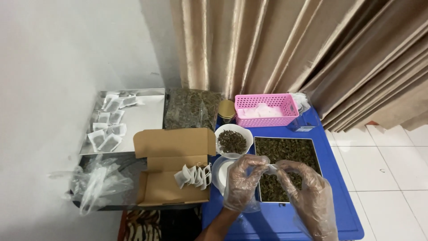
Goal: Filling empty tea bag pouches with loose tea leaves using a small scoop and placing them into a box.
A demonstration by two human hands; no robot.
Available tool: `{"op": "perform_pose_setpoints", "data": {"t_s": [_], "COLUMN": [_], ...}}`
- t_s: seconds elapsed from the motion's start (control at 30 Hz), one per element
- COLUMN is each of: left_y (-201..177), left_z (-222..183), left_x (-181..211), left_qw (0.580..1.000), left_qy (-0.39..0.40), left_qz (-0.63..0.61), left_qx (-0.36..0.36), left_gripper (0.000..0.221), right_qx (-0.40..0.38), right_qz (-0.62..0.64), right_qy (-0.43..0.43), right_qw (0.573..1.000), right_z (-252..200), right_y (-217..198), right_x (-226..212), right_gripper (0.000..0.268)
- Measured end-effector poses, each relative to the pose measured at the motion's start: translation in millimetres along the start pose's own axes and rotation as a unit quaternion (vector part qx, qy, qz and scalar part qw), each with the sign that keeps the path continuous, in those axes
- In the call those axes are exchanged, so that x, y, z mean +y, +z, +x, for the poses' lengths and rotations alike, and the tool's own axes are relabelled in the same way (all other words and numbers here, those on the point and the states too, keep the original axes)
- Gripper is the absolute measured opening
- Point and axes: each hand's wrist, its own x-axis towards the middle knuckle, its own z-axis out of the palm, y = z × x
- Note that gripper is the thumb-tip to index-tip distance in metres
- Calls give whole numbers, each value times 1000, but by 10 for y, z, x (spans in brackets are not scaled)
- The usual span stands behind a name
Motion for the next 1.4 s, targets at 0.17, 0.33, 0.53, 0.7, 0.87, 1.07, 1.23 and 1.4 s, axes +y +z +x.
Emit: {"op": "perform_pose_setpoints", "data": {"t_s": [0.17, 0.33, 0.53, 0.7, 0.87, 1.07, 1.23, 1.4], "left_y": [0, -43, 43, 54, 46, 76, 37, -18], "left_z": [15, -75, -55, -55, -105, -101, -121, -200], "left_x": [108, 135, 9, 219, 285, 334, 291, 76], "left_qw": [997, 997, 995, 996, 993, 993, 992, 996], "left_qy": [9, -26, 17, -52, -73, -99, -106, -51], "left_qz": [70, 62, 95, 76, 91, 63, 68, 73], "left_qx": [12, 22, 33, 4, -3, -9, -16, -10], "left_gripper": [10, 13, 5, 12, 10, 15, 21, 5], "right_qx": [-1, -44, -19, -26, -12, -34, -23, -87], "right_qz": [-78, -50, -179, -47, -74, -73, -83, -48], "right_qy": [-75, -38, -56, -22, 1, 55, 42, 231], "right_qw": [994, 997, 982, 998, 997, 995, 995, 968], "right_z": [18, -70, -23, -44, -137, -96, -105, -29], "right_y": [20, 36, 39, -59, -40, -75, -61, -101], "right_x": [61, -10, 240, -16, 60, 37, 52, -165], "right_gripper": [19, 27, 32, 18, 22, 18, 21, 23]}}
